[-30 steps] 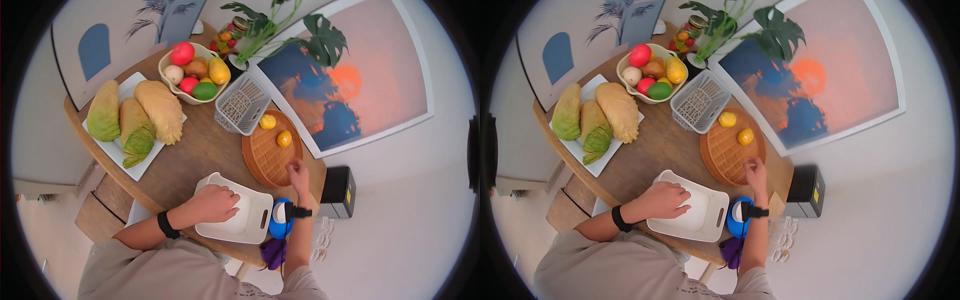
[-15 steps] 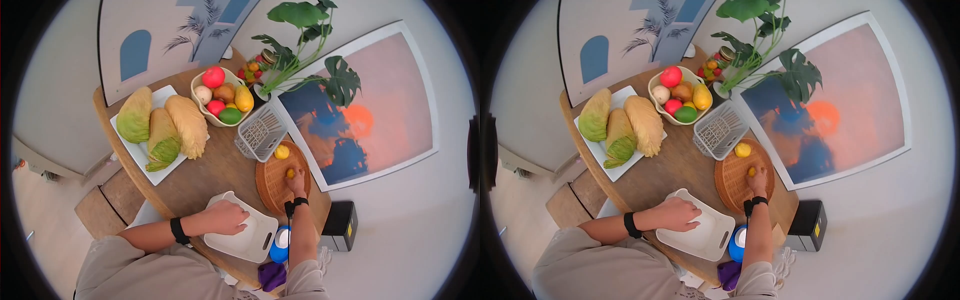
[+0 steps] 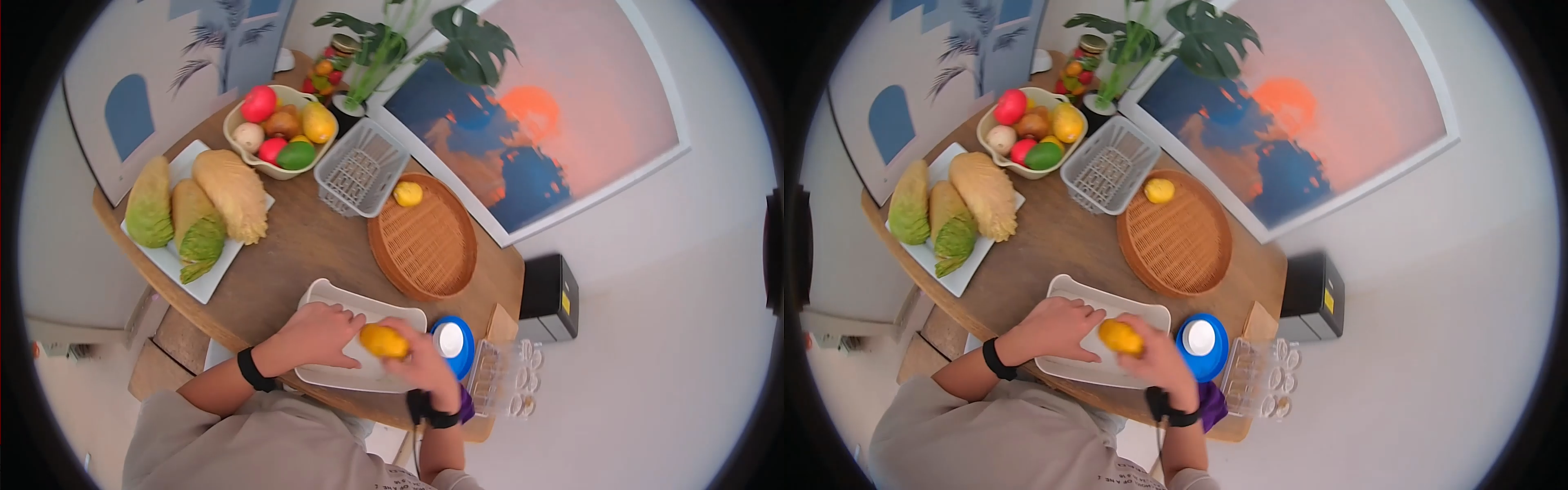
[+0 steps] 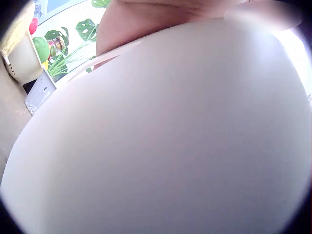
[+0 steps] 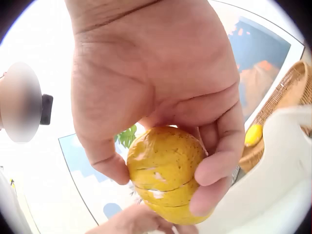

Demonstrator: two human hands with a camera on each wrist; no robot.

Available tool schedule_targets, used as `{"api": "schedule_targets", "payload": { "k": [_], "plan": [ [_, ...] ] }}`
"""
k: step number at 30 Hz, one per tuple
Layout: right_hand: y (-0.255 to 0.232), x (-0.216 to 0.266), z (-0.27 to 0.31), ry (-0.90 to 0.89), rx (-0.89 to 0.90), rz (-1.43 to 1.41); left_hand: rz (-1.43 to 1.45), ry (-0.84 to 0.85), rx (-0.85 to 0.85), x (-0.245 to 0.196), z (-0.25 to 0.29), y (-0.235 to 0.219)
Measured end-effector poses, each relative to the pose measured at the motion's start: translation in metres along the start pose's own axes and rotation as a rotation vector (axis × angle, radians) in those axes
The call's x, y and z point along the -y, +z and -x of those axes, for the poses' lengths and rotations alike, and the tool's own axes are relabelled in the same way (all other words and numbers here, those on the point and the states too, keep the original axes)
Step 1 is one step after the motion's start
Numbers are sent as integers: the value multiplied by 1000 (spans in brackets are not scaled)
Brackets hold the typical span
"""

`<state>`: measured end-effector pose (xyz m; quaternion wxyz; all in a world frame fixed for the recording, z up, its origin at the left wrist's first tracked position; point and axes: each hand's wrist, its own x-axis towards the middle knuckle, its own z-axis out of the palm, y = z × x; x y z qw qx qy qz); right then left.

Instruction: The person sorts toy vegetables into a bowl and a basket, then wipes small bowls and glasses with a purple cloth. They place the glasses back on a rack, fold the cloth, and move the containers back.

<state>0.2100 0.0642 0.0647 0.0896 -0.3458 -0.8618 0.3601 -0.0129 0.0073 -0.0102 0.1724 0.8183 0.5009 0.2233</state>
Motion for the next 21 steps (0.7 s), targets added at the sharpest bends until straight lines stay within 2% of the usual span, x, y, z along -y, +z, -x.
{"api": "schedule_targets", "payload": {
  "k": [4, 7, 10, 13, 16, 19, 21],
  "plan": [
    [57, -2, 3, 328, -21, -65, -106, -17, 124, -2, -2, 5],
    [77, -11, 3, 335, -153, -137, -173, -38, 148, 0, 0, 10],
    [76, -15, -2, -54, -362, 68, -201, -49, 125, 1, -1, 13],
    [74, -22, 0, -38, -223, -14, -207, -59, 123, -1, -3, 12],
    [74, -20, 1, 89, -189, -57, -206, -74, 120, -5, -2, 7],
    [76, -38, -3, 570, 21, -3, -222, -50, 146, -4, -2, 5],
    [80, -41, 0, 490, -82, -4, -238, -42, 164, -4, -2, 5]
  ]
}}
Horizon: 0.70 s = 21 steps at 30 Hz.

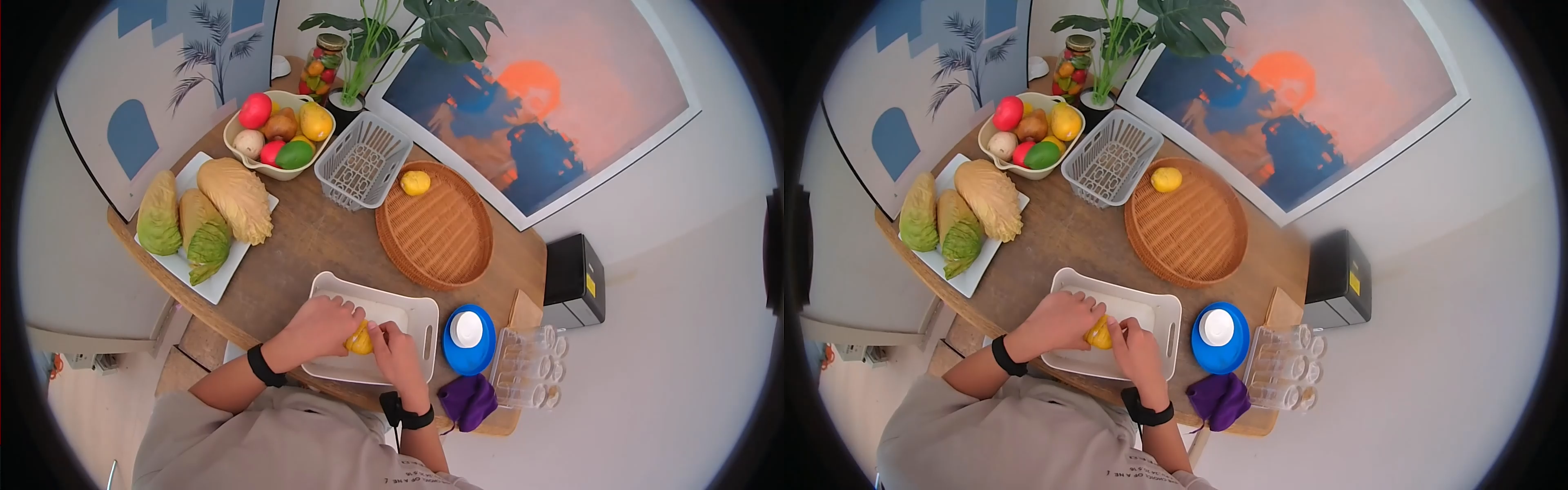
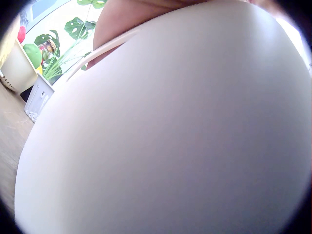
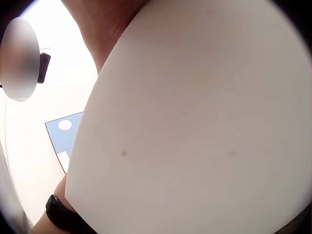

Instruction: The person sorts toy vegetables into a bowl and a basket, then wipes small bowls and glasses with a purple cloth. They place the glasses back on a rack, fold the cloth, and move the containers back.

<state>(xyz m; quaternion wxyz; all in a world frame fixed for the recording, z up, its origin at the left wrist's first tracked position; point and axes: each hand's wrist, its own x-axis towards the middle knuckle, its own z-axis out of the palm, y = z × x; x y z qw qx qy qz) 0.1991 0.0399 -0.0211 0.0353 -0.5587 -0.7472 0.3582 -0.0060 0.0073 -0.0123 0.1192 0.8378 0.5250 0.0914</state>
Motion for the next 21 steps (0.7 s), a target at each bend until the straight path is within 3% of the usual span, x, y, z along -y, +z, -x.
{"api": "schedule_targets", "payload": {
  "k": [6, 8, 10, 12, 14, 16, 19, 21],
  "plan": [
    [9, 3, 3, -488, -230, -67, 28, -59, -22, -2, -1, 3],
    [6, 8, 2, -447, -166, -35, 22, -51, -19, 0, -1, 3],
    [-1, 15, 9, -155, 18, 9, 18, -34, -63, 0, 0, 2],
    [3, -18, -10, 23, 140, -109, 10, -18, -77, 0, 1, 3],
    [-2, -11, -10, 20, 110, -150, -1, -5, -67, 1, 0, 6],
    [2, 4, 2, -165, -71, -125, 27, -28, -62, 0, 1, 3],
    [10, 8, 0, -592, -248, -39, 56, -29, -83, 0, 1, 3],
    [1, 17, 8, -333, -92, -47, 49, -20, -82, 0, 2, 2]
  ]
}}
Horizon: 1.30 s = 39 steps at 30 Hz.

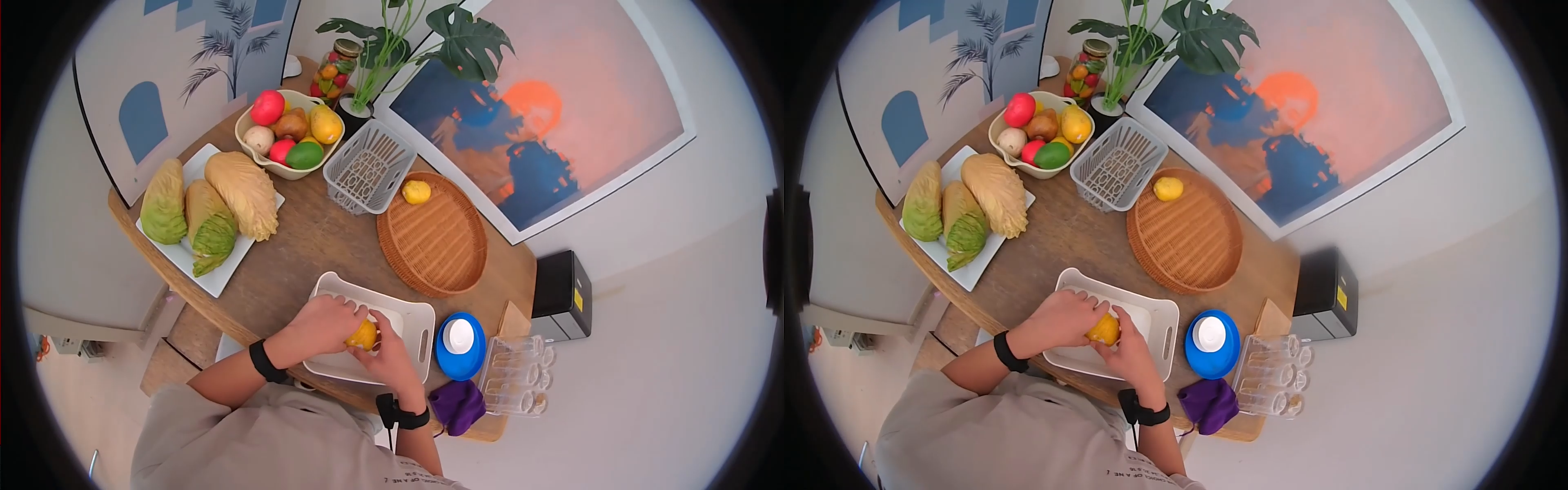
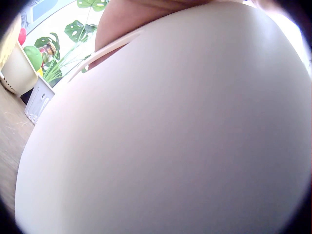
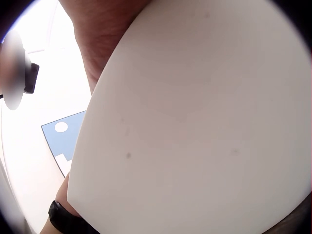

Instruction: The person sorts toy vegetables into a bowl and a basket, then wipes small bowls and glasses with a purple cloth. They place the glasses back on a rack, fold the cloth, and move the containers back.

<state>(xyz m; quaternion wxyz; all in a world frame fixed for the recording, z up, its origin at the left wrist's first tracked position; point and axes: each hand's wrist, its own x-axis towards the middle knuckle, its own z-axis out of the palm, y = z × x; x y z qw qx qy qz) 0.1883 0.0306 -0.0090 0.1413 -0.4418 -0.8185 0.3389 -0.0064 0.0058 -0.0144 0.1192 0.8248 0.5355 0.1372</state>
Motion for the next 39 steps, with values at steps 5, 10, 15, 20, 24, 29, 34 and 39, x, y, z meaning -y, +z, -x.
{"api": "schedule_targets", "payload": {
  "k": [5, 10, 15, 20, 24, 29, 34, 39],
  "plan": [
    [-6, -10, -3, 362, 25, -254, -14, 42, 34, 2, 0, 0],
    [3, -7, 4, -43, 35, -20, -12, -18, -9, 0, 0, 4],
    [-1, -6, 1, 157, 84, -3, -55, 28, 13, 4, -1, 12],
    [-6, -11, 0, 252, -109, -156, 9, 39, 106, 2, -3, -6],
    [-4, -19, 4, 222, -274, -199, 698, -80, -374, 5, -5, -21],
    [-2, -16, 7, 127, -243, -278, 1669, -364, -847, 66, -31, -41],
    [-1, -6, 5, 62, -155, -210, 1975, -320, -1200, 145, -50, -58],
    [0, -10, 6, 92, -176, -233, 1780, -465, -1030, 119, -39, -68]
  ]
}}
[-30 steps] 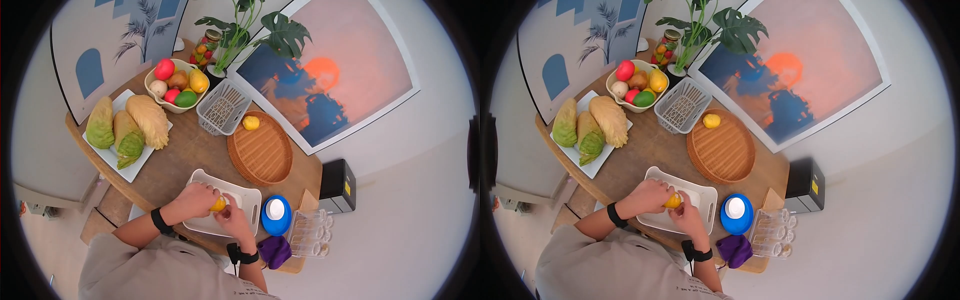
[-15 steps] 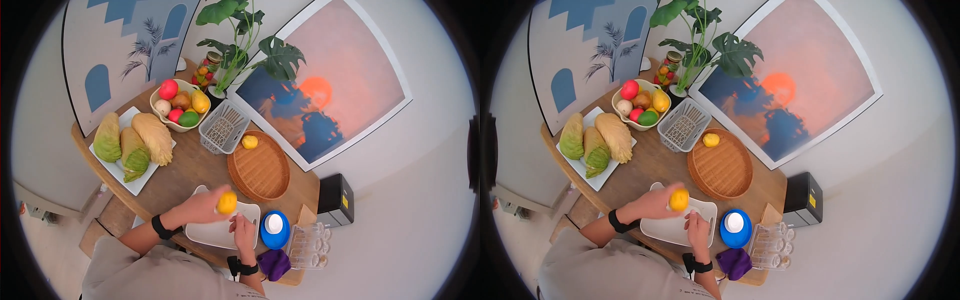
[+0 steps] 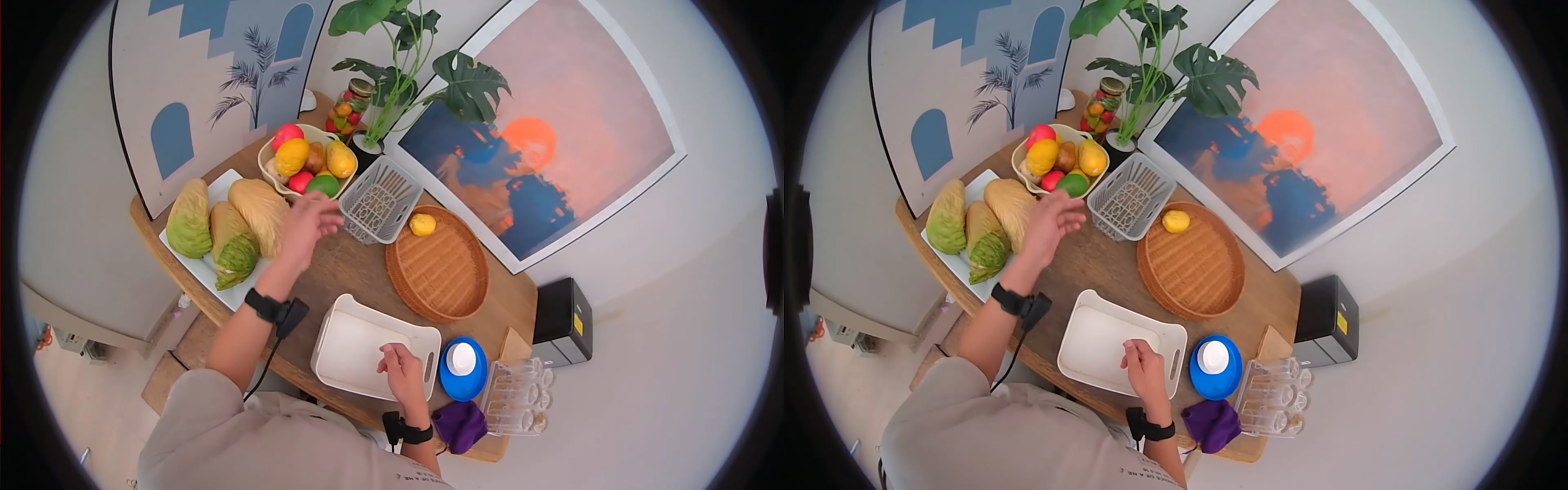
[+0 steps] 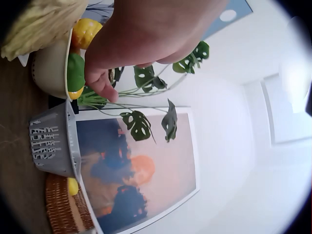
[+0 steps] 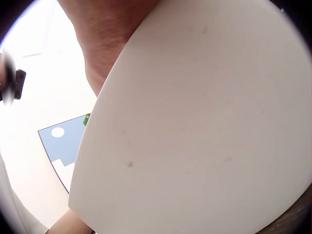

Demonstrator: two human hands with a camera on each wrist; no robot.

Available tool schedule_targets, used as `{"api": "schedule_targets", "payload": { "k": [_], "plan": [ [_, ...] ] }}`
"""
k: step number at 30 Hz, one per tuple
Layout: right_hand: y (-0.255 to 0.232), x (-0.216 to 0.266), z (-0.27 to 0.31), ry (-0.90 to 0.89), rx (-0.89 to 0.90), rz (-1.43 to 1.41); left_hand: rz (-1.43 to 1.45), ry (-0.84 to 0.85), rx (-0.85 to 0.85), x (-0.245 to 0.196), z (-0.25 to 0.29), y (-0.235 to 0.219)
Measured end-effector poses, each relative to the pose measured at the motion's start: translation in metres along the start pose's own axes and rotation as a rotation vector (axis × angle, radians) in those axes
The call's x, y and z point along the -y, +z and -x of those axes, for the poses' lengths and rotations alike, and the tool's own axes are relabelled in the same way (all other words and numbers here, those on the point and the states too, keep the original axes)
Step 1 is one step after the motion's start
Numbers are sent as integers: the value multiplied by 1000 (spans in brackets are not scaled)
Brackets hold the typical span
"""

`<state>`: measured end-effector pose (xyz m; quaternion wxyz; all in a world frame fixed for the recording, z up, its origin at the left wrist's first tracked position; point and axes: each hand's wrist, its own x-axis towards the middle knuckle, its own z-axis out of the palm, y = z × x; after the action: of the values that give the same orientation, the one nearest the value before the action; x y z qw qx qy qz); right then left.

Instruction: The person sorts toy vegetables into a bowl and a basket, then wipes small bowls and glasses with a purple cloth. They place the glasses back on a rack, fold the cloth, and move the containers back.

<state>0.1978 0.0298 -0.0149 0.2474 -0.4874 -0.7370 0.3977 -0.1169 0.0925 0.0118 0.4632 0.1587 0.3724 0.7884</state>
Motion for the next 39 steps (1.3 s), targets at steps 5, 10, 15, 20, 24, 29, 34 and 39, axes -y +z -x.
{"api": "schedule_targets", "payload": {
  "k": [5, 10, 15, 20, 24, 29, 34, 39],
  "plan": [
    [-2, 16, 9, -34, -18, 98, -548, 211, 584, 48, 89, 14],
    [-29, 18, -3, -190, -96, 185, -1295, 471, 976, 63, 133, 14],
    [-89, 33, -84, -215, -22, 336, -1113, 546, 831, 66, 132, 11],
    [-104, -14, -220, 52, 210, 363, -1100, 469, 815, 63, 131, 14],
    [-81, -70, -327, -139, 132, 823, -1151, 494, 804, 70, 129, 12],
    [-59, -62, -369, -145, 150, 968, -1180, 490, 778, 71, 130, 9],
    [-61, -89, -377, -178, 178, 1119, -1178, 442, 786, 76, 129, 10],
    [-75, -80, -336, -140, 247, 1038, -1222, 412, 786, 68, 130, 13]
  ]
}}
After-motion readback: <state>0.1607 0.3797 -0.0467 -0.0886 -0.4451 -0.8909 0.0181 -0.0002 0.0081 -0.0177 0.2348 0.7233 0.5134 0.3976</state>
